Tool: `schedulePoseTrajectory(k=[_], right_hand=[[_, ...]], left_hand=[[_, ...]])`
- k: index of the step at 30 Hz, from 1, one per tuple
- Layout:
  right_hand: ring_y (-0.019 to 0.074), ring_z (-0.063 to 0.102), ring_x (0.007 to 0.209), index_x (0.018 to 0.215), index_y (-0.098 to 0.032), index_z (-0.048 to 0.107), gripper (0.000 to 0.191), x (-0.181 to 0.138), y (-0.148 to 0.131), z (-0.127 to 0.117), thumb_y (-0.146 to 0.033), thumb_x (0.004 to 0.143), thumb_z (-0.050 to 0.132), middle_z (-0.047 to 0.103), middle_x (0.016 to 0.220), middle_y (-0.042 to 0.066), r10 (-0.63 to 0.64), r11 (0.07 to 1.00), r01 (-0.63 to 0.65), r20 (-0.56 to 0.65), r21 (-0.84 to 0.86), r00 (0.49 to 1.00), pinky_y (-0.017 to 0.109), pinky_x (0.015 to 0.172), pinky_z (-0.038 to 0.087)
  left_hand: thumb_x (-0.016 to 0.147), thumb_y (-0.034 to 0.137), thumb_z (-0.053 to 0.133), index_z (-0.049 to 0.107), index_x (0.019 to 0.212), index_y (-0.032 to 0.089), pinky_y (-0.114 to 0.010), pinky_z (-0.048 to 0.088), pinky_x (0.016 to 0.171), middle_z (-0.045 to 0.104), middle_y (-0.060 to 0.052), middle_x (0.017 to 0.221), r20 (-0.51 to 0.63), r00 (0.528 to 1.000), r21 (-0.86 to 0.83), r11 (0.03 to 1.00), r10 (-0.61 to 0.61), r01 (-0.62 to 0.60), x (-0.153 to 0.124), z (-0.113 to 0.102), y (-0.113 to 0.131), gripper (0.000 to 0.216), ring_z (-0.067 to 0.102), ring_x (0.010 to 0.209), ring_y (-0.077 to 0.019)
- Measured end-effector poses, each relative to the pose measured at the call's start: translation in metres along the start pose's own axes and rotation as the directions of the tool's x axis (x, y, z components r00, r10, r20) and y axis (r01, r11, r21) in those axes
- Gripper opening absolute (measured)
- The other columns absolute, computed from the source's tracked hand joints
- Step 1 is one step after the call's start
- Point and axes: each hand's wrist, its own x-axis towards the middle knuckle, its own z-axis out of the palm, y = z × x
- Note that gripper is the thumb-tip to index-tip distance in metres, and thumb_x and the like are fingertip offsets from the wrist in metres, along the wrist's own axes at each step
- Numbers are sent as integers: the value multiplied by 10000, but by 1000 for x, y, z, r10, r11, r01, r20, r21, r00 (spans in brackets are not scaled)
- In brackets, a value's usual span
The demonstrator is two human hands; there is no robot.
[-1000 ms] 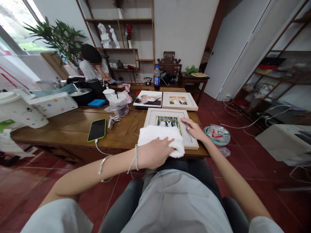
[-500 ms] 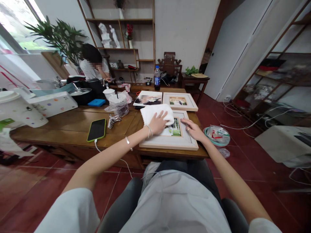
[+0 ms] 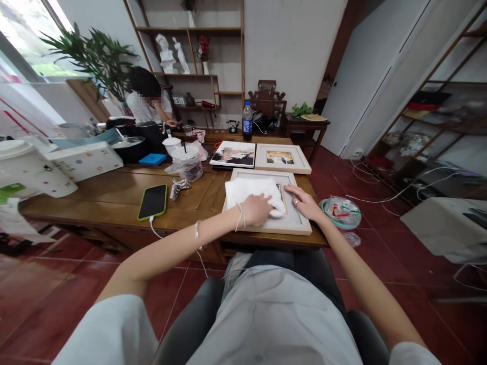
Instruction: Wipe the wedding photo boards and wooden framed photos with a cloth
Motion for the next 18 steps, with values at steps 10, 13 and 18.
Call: schedulePoseTrajectory(k=[10,13,18], right_hand=[[258,440,1353,1238,-243,636,568,0,-2,0,-100,710,480,570,1378,52,-8,1000,8,-3,-9,1000,502,1165,280],[258,437,1355,1238,-228,635,567,1,0,1,-98,711,472,567,1381,65,-10,1000,10,-9,-15,1000,501,1166,276],[262,432,1358,1248,-217,627,573,1,2,1,-98,710,469,557,1390,77,-12,1000,12,-7,-24,1000,512,1162,276]], left_hand=[[934,210,427,651,1163,163,-403,507,882,494,-143,1419,-33,989,-31,989,147,-148,-50,-20,44,324,538,1218,-299],[948,227,416,605,1243,179,-465,459,980,392,-135,1504,-67,995,-27,996,80,-82,-31,-6,37,354,416,1343,-320],[942,220,440,540,1330,204,-526,336,1089,277,-114,1567,-71,994,-45,996,-80,77,18,19,6,400,267,1432,-323]])
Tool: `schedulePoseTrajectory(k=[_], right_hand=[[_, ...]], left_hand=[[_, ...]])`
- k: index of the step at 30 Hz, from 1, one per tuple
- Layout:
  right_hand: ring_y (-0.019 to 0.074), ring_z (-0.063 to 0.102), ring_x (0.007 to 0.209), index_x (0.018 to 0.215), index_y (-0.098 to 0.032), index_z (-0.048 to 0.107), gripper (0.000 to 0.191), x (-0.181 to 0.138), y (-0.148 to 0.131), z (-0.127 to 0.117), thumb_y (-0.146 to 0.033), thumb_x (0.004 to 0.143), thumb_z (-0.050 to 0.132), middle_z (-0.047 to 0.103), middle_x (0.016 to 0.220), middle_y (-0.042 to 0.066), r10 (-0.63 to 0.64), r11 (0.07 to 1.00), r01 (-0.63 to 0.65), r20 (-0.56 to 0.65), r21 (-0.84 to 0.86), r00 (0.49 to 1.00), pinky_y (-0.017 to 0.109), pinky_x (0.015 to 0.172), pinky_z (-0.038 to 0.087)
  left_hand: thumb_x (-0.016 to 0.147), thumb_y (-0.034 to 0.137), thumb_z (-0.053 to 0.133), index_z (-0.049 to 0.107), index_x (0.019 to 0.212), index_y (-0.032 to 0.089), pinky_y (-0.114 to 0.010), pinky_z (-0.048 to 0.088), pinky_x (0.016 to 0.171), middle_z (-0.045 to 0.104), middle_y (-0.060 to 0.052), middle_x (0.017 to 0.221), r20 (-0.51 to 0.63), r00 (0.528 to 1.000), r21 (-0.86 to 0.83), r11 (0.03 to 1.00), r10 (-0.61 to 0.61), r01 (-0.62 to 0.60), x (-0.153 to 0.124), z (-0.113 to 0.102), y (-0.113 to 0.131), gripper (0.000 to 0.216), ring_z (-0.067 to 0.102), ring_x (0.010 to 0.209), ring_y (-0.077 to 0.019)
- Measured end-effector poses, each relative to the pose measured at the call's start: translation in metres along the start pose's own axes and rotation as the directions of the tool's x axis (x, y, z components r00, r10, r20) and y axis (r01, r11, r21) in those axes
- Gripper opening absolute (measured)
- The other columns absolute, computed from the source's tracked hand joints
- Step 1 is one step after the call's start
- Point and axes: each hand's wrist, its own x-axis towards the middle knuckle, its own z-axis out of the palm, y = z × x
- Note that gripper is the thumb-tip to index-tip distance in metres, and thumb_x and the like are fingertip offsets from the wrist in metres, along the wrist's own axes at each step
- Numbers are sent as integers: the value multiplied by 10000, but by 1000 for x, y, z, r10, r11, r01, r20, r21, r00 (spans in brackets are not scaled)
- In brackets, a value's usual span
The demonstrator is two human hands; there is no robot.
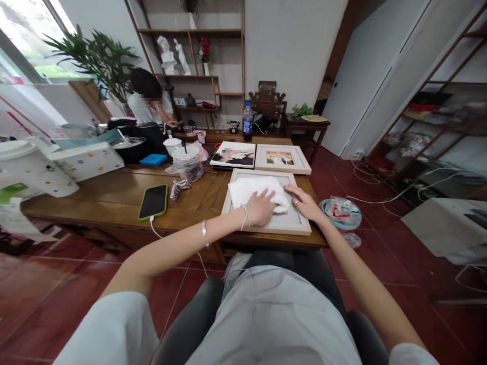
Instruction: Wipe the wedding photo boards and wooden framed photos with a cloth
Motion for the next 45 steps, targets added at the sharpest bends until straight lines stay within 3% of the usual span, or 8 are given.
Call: schedulePoseTrajectory(k=[6,10,21,26,30,35,41,45], right_hand=[[259,431,1359,1266,-212,615,582,-1,-2,-2,-104,713,469,558,1390,75,-5,1000,5,9,-16,1000,494,1164,282],[266,434,1356,1265,-225,617,580,-1,-3,-2,-114,714,477,557,1391,68,-3,1000,3,10,-9,1000,501,1163,282],[247,452,1341,1226,-269,644,472,-1,-3,-2,-181,778,528,576,1373,48,48,997,-46,-21,59,999,475,1157,286],[255,439,1352,1237,-248,642,419,-1,-4,-4,-295,836,531,555,1394,70,44,997,-43,-6,70,999,459,1157,293],[264,436,1354,1239,-230,640,420,-1,-4,-4,-342,847,540,558,1390,88,10,997,-9,-7,72,1000,472,1156,292],[249,438,1354,1234,-258,640,432,-1,-3,-2,-238,816,533,556,1394,59,47,997,-46,-14,65,999,474,1160,286],[250,458,1337,1230,-259,642,526,0,-3,-1,-131,740,499,570,1379,51,40,999,-39,-21,27,999,495,1167,261],[256,457,1337,1247,-260,630,552,-2,-5,-2,-130,728,499,573,1375,46,30,999,-30,-20,16,999,502,1162,272]], left_hand=[[915,133,437,575,1304,183,-524,175,1159,182,-98,1600,-152,959,-33,971,-237,235,56,13,-39,416,111,1475,-320],[927,177,455,553,1317,164,-533,203,1142,202,-139,1589,-176,969,-16,985,-174,174,62,11,-44,402,164,1464,-325],[916,222,456,604,1249,144,-553,327,1062,337,-170,1527,-10,999,-80,996,34,-35,-1,-13,35,372,317,1393,-358],[926,259,434,659,1160,184,-546,362,1042,386,-124,1507,-55,973,-80,971,223,-227,-47,-27,63,333,362,1364,-336],[922,272,459,672,1127,205,-570,354,1046,343,-100,1538,-47,963,-45,962,266,-268,-65,-26,70,303,318,1397,-334],[930,246,445,649,1150,182,-572,385,1015,452,-133,1460,-159,967,-49,977,197,-207,-42,-13,54,307,415,1327,-319],[894,105,467,601,1208,170,-534,434,976,512,-155,1392,-55,998,-101,995,7,-12,3,-15,0,348,449,1295,-324],[815,-10,450,553,1276,147,-470,446,963,487,-174,1399,-257,961,-87,993,-104,84,34,-23,-37,498,429,1301,-320]])
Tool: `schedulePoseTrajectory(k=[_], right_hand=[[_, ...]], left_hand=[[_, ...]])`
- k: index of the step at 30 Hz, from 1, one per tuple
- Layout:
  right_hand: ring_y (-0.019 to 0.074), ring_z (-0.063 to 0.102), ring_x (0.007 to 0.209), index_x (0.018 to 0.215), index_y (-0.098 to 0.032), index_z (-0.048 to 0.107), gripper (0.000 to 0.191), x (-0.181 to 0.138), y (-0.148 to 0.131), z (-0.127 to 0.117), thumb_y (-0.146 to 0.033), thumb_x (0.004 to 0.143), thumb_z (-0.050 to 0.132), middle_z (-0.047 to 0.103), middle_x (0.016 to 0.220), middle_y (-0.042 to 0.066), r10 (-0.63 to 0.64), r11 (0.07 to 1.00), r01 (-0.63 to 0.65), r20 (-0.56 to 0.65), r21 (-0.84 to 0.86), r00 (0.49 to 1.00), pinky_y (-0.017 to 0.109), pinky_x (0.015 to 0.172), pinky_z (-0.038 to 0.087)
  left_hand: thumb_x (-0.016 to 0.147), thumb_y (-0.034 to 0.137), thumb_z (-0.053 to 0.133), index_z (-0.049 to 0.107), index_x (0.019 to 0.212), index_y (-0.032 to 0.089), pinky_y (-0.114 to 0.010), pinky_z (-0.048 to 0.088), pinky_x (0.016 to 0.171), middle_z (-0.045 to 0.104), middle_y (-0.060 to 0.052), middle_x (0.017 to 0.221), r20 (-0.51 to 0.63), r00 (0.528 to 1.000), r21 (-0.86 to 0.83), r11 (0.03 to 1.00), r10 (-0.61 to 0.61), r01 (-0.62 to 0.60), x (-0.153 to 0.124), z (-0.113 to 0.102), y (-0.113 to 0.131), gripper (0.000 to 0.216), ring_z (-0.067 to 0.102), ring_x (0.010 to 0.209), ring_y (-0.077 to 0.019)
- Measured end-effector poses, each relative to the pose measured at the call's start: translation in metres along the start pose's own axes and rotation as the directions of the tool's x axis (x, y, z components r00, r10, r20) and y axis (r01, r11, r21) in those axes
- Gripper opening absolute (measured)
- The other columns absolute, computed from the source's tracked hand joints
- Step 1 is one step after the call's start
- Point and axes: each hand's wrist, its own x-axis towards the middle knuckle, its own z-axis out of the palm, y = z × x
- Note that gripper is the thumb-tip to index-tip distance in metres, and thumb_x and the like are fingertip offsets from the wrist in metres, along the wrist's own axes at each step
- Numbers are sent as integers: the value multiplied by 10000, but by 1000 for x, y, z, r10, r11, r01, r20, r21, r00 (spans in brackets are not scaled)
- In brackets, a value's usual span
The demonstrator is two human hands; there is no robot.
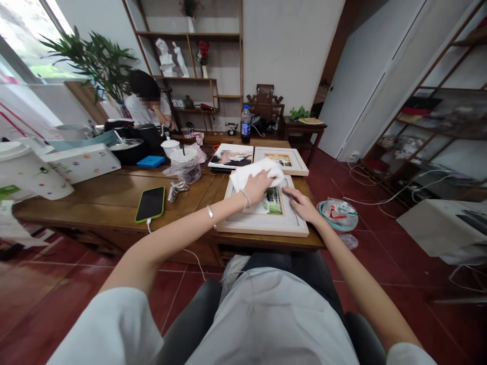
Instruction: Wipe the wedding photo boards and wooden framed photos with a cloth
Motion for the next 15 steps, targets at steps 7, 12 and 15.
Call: schedulePoseTrajectory(k=[7,12,15], right_hand=[[266,506,1280,1225,-236,640,551,2,-4,-1,-124,710,478,609,1321,53,-15,999,15,8,-29,1000,498,1137,314],[253,474,1318,1227,-256,640,576,2,-3,0,-103,695,482,590,1351,36,-1,1000,1,13,1,1000,492,1155,286],[247,452,1342,1245,-260,630,574,1,-1,-1,-109,710,488,569,1379,37,23,1000,-23,11,6,1000,490,1165,271]], left_hand=[[768,-17,471,630,1171,157,-320,406,990,583,-117,1298,-14,930,-47,929,367,-367,43,28,-11,466,530,1195,-235],[809,4,450,640,1152,164,-342,413,957,608,-126,1236,26,962,40,962,271,-272,33,35,-22,423,558,1143,-239],[812,3,451,648,1121,157,-357,404,952,617,-144,1200,79,976,127,969,201,-210,15,28,-40,397,563,1129,-240]])
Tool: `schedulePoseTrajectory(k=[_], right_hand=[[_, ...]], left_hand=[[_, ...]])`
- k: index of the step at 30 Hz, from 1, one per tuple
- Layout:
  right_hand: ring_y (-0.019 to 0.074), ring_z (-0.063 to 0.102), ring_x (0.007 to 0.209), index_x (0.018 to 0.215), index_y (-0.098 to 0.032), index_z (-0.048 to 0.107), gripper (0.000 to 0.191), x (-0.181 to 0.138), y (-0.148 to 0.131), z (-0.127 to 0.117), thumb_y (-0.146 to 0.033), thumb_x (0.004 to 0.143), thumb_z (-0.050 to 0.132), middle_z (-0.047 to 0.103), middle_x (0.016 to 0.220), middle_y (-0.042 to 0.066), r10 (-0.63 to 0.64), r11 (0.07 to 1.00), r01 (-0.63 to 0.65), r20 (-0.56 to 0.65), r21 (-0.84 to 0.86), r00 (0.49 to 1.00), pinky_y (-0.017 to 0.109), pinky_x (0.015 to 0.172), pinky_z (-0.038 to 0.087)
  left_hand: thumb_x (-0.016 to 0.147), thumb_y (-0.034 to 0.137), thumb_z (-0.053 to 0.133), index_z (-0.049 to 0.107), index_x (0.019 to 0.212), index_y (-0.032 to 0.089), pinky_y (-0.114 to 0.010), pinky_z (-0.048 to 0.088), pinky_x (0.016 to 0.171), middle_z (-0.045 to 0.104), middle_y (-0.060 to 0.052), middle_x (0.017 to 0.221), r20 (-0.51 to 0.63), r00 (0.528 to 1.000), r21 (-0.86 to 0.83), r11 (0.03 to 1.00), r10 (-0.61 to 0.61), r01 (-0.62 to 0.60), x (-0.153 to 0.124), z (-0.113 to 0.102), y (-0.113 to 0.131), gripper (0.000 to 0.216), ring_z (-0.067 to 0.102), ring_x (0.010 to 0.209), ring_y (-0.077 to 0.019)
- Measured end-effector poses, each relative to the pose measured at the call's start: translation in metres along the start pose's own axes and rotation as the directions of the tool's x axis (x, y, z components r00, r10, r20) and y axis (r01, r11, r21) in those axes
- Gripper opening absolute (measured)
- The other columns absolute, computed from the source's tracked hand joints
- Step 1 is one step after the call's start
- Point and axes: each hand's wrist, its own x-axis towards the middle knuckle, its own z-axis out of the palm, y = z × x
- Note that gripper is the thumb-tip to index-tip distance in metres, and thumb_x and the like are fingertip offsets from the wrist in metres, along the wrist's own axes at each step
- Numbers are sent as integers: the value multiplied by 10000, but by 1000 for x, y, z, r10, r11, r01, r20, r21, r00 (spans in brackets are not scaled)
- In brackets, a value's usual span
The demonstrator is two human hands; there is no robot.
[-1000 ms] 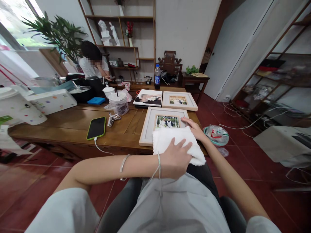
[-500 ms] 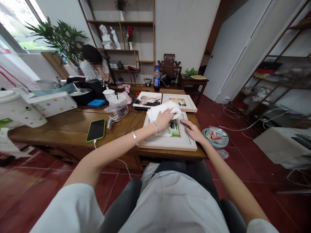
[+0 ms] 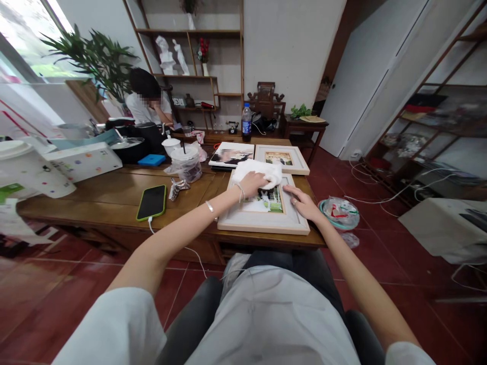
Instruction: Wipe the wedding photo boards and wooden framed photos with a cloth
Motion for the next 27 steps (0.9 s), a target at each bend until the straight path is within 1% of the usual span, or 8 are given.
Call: schedulePoseTrajectory(k=[5,8,10,13,16,19,23,27], right_hand=[[257,441,1352,1243,-239,635,549,0,3,1,-118,728,488,553,1395,59,1,1000,-1,-6,2,1000,500,1172,256],[257,449,1346,1236,-248,637,551,0,4,2,-114,721,495,563,1386,50,-7,1000,7,-14,8,1000,508,1170,258],[253,449,1346,1238,-251,634,554,0,4,1,-113,721,491,568,1382,48,-16,1000,16,-10,5,1000,511,1168,261],[256,445,1350,1241,-233,632,548,0,3,0,-116,727,483,563,1385,64,-24,1000,23,-2,-4,1000,512,1167,265],[252,438,1355,1241,-239,631,546,-1,2,0,-113,731,482,562,1387,59,-21,1000,21,0,-10,1000,502,1169,267],[249,434,1358,1241,-240,630,544,-1,2,0,-111,734,479,555,1394,59,-21,1000,21,6,-10,1000,499,1170,266],[254,442,1351,1240,-236,631,545,0,1,-1,-109,732,478,553,1395,64,-23,1000,24,8,-10,1000,504,1168,266],[262,450,1345,1235,-233,635,546,0,2,-1,-111,725,482,567,1379,67,-36,999,36,6,-8,999,511,1163,277]], left_hand=[[842,0,422,648,1060,178,-347,390,919,654,-124,1109,80,976,101,976,-202,193,-40,-10,-24,361,587,1078,-222],[854,8,422,653,1047,179,-335,399,883,662,-122,1091,120,958,126,961,-262,247,-58,-19,-22,346,605,1037,-220],[853,15,432,665,1038,170,-329,419,846,669,-129,1074,159,956,116,967,-246,229,-68,-27,-9,336,617,1013,-230],[823,25,483,684,1005,151,-322,450,779,684,-138,1021,240,952,67,982,-190,179,-85,-43,21,300,637,961,-249],[797,8,486,684,1014,147,-318,466,772,696,-125,975,313,948,-17,997,-66,75,-109,-64,53,325,645,934,-247],[770,-11,469,663,1077,153,-322,473,796,690,-111,1008,329,943,-111,994,52,-16,-132,-81,73,398,643,939,-241],[737,-19,477,619,1159,197,-327,492,808,649,-98,1153,305,947,-190,981,101,-43,-145,-85,81,495,636,978,-241],[743,-36,469,602,1182,164,-390,507,881,551,-150,1331,259,965,-193,981,42,9,-135,-70,75,501,590,1122,-289]])
